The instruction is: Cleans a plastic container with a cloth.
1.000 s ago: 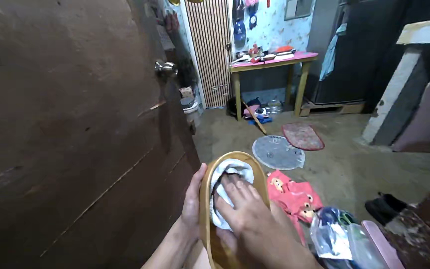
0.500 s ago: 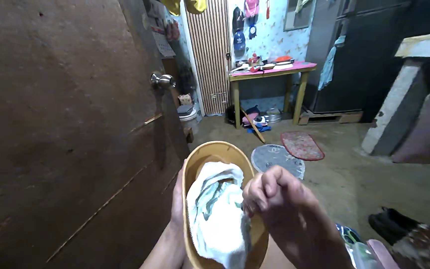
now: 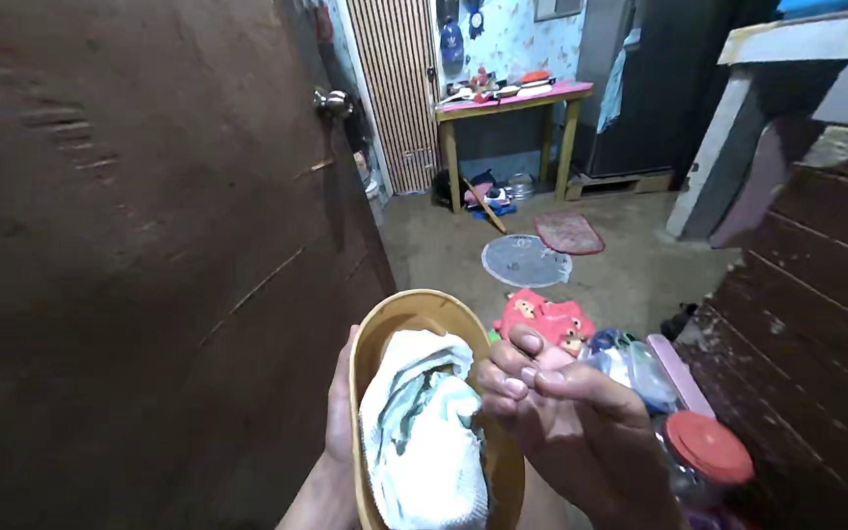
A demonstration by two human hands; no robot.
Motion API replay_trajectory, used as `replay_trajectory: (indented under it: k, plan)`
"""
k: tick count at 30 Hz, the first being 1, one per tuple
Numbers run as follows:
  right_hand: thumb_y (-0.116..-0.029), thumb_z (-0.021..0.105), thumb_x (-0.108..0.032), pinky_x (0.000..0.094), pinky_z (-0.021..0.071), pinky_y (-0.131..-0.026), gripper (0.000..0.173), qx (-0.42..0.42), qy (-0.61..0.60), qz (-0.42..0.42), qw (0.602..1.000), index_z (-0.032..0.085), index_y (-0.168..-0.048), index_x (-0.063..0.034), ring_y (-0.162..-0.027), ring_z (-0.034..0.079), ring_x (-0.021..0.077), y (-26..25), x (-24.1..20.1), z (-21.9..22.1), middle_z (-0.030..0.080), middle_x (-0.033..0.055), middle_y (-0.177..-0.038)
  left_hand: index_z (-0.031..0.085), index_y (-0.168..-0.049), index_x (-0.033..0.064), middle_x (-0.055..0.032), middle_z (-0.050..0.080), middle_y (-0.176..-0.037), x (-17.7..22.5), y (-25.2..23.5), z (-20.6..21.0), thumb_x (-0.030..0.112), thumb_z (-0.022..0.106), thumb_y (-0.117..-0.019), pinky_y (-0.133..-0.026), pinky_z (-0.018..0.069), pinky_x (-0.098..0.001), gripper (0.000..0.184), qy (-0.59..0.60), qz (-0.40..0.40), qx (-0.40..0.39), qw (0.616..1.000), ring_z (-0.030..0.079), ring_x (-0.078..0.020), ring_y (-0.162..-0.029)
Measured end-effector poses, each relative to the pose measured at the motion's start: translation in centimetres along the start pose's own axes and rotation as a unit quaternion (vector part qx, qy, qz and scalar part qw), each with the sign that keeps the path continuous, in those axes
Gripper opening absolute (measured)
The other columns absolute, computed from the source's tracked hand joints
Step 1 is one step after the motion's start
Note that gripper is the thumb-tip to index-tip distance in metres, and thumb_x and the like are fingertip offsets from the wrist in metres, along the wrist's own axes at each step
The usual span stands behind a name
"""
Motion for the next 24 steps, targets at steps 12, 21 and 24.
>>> replay_trajectory:
  k: [12, 21, 24]
  plan:
    - [-0.0967, 0.061, -0.014, 0.0298, 0.0557, -0.08, 0.001, 0.088, 0.164, -0.031, 0.982, 0.062, -0.096, -0.0146, -0.08, 0.065, 0.0119, 17.3, 7.4, 8.5, 0.061, 0.0017, -0.081, 0.073, -0.093, 0.019, 0.0, 0.075, -0.088, -2.2, 21.3, 8.4, 0.052, 0.027, -0.1085, -0.075, 0.0606, -0.0223, 0.059, -0.04, -0.051, 0.146, 0.987, 0.073, -0.0056, -0.084]
    - [-0.0996, 0.06, -0.027, 0.0559, 0.0362, -0.118, 0.047, -0.08, 0.818, -0.049, 0.568, 0.06, -0.14, -0.0029, -0.142, 0.047, 0.0372, 23.4, 15.5, 13.5, 0.054, 0.0214, -0.148, 0.075, -0.109, 0.0159, -0.0061, 0.076, -0.1, -4.1, 25.5, 8.8, 0.064, 0.047, -0.0984, -0.083, 0.0616, -0.0327, 0.057, -0.044, -0.059, 0.106, 0.992, 0.074, -0.0127, -0.094]
    - [-0.1003, 0.054, -0.021, 0.0587, 0.0392, -0.113, 0.039, -0.084, 0.852, -0.069, 0.513, 0.063, -0.136, -0.01, -0.137, 0.054, 0.0326, 22.2, 14.8, 13.2, 0.06, 0.0151, -0.143, 0.076, -0.106, 0.016, -0.0052, 0.076, -0.097, -4.3, 24.9, 9.0, 0.059, 0.053, -0.0974, -0.082, 0.0616, -0.0303, 0.049, -0.063, -0.06, 0.095, 0.992, 0.074, -0.0109, -0.092]
Point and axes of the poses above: each hand's wrist, its own y-axis away from the middle knuckle, its own z-axis out of the palm, x = y × z, the point moved 5 cm from there along -y, towards the middle knuckle
